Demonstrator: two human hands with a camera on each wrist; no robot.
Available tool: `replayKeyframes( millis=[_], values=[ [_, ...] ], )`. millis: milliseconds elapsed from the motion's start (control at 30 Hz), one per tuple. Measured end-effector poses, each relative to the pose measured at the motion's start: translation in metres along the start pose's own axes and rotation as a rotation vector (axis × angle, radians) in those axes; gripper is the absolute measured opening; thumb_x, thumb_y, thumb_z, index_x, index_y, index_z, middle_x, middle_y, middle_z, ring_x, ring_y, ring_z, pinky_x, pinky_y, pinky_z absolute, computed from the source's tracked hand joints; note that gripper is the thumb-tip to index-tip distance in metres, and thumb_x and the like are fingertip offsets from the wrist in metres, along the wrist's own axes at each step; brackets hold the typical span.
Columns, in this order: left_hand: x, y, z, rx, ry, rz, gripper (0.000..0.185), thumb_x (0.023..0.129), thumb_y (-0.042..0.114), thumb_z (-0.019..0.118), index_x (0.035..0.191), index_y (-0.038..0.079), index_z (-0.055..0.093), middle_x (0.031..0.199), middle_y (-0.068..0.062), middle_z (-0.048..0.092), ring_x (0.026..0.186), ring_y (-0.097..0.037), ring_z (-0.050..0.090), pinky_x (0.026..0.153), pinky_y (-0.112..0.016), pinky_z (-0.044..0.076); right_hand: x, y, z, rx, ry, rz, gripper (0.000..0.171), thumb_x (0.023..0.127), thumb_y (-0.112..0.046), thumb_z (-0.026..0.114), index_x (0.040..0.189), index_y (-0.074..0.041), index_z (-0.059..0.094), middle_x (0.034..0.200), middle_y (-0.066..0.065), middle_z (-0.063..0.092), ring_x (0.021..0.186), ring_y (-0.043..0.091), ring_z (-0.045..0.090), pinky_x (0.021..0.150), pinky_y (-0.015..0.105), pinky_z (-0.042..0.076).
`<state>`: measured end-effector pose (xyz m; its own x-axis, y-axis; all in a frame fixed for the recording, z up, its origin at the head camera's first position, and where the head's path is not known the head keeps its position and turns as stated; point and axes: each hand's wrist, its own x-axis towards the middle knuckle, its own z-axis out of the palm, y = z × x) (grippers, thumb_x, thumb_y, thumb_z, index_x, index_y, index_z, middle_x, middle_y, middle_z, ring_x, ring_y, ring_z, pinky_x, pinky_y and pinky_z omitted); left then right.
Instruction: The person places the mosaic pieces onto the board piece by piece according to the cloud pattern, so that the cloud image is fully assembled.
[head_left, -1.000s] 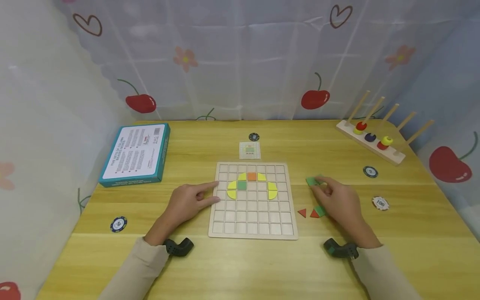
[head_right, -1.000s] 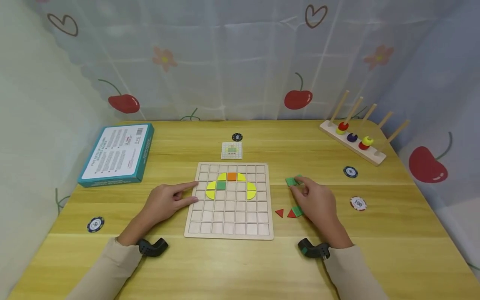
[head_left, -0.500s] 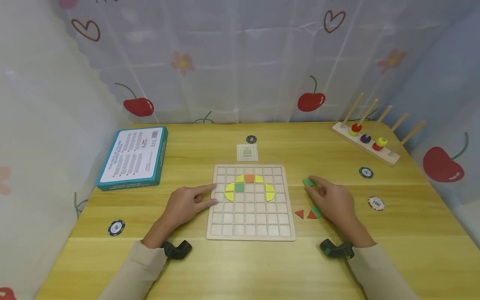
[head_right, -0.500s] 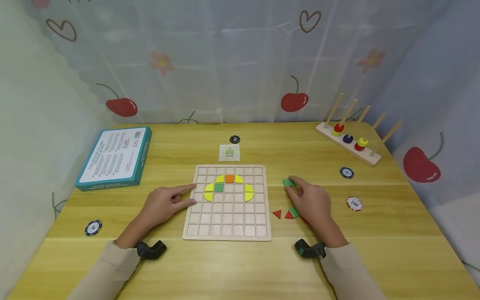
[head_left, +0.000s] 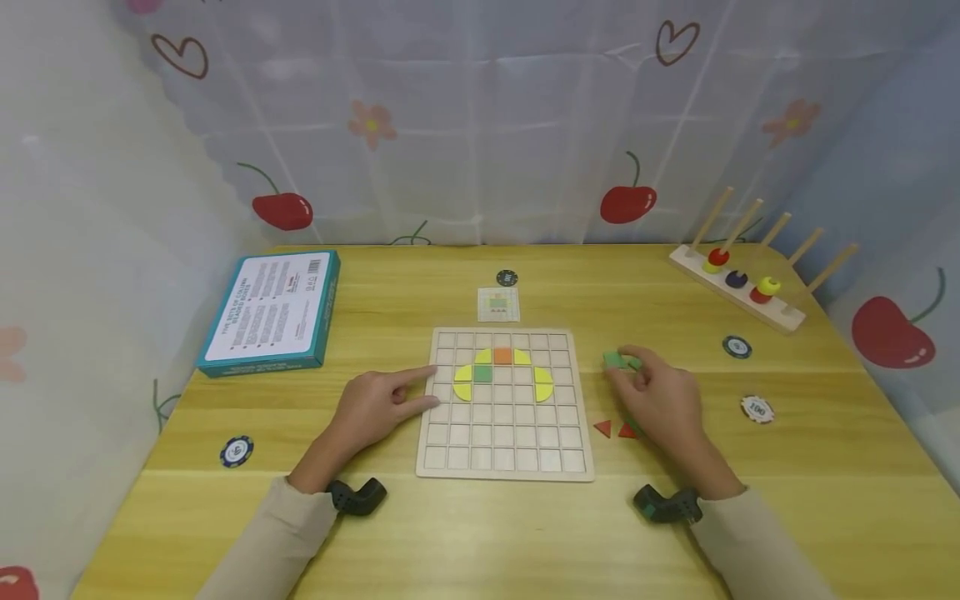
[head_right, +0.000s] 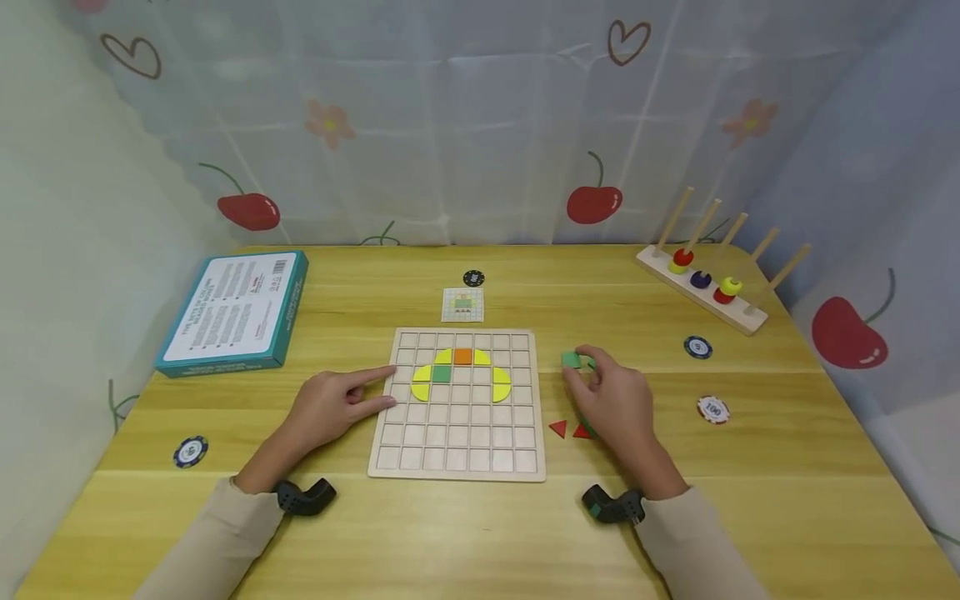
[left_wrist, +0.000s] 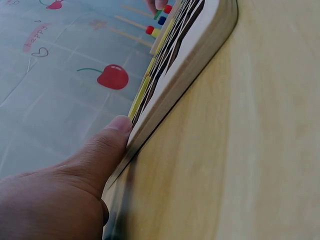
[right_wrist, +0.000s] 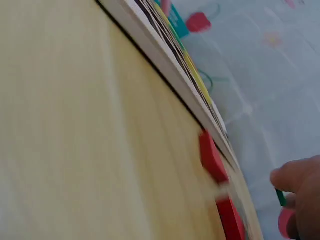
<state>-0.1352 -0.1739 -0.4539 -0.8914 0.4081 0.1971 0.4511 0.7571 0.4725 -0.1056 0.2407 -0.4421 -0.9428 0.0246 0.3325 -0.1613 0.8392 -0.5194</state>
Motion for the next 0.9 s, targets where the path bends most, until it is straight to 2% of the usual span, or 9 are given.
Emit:
replayKeyframes(
  millis=[267, 533, 733, 900],
  values=[
    [0.002, 0.001, 0.000, 0.003, -0.002, 0.003, 0.050, 0.089, 0.056, 0.075, 0.132, 0.029, 0.072, 0.055, 0.014, 0.038, 0.050, -0.003, 0.029, 0.051, -0.026, 0.026, -0.002, -0.039, 0.029, 0.051, 0.011, -0.137, 0.033, 0.091, -0.029, 0.079, 0.113, -0.006, 0.073, 0.055, -0.010, 0.040, 0.042, 0.005, 0.029, 0.040, 0.026, 0.026],
    [0.002, 0.000, 0.000, 0.006, -0.028, -0.025, 0.052, 0.090, 0.059, 0.072, 0.133, 0.031, 0.071, 0.056, 0.014, 0.039, 0.051, -0.003, 0.030, 0.052, -0.027, 0.027, 0.004, -0.082, 0.056, 0.050, -0.108, -0.130, 0.031, 0.092, -0.036, 0.075, 0.112, -0.013, 0.073, 0.055, -0.010, 0.044, 0.045, 0.009, 0.037, 0.045, 0.030, 0.030],
    [0.001, -0.001, 0.002, 0.000, -0.024, -0.022, 0.051, 0.090, 0.059, 0.072, 0.133, 0.032, 0.071, 0.056, 0.014, 0.039, 0.050, -0.004, 0.031, 0.051, -0.027, 0.027, 0.011, -0.096, 0.073, 0.022, -0.152, -0.148, 0.030, 0.093, -0.036, 0.073, 0.112, -0.013, 0.071, 0.054, -0.009, 0.044, 0.046, 0.010, 0.039, 0.044, 0.029, 0.030],
    [0.000, -0.001, 0.001, -0.005, -0.002, -0.010, 0.050, 0.089, 0.058, 0.073, 0.132, 0.031, 0.072, 0.055, 0.015, 0.039, 0.050, -0.003, 0.031, 0.051, -0.026, 0.027, 0.012, -0.097, 0.081, -0.018, -0.114, -0.212, 0.034, 0.092, -0.036, 0.076, 0.115, -0.012, 0.071, 0.053, -0.009, 0.043, 0.046, 0.009, 0.038, 0.042, 0.027, 0.029]
  ],
)
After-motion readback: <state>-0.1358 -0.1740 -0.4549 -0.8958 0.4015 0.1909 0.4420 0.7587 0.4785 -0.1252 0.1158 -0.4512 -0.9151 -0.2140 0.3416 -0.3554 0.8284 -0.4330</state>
